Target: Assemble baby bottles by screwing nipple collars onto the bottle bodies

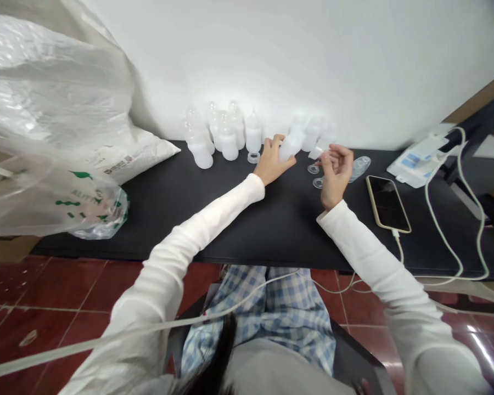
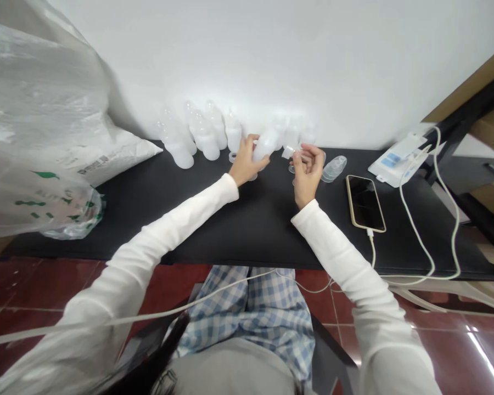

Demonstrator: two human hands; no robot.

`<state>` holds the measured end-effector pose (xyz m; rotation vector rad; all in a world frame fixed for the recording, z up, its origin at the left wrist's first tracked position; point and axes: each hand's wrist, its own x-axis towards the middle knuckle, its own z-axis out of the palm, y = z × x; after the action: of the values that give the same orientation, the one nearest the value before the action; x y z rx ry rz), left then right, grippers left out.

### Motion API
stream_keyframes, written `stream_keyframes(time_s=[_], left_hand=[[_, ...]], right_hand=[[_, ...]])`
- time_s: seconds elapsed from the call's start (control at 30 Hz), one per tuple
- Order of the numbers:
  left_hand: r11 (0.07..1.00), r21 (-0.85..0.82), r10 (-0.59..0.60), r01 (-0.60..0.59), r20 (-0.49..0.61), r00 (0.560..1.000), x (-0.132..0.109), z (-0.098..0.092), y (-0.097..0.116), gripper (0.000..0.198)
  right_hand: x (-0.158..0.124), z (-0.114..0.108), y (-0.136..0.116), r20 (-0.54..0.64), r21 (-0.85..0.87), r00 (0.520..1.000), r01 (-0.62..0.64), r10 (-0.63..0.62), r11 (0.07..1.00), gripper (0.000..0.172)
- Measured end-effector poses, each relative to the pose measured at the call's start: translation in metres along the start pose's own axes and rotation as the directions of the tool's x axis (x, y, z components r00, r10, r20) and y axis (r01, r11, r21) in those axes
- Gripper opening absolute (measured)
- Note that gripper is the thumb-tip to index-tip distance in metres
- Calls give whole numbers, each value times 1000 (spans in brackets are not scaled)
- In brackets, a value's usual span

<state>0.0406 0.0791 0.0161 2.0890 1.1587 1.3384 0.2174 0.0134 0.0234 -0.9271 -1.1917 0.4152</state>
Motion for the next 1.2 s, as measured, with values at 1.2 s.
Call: stream_keyframes(time_s=[1.2], left_hand=[[739,-453,-286,499,460,840,-57,-108,11,57]], right_hand=[[-33,13,-20,643,-33,766,14,11,999,48]])
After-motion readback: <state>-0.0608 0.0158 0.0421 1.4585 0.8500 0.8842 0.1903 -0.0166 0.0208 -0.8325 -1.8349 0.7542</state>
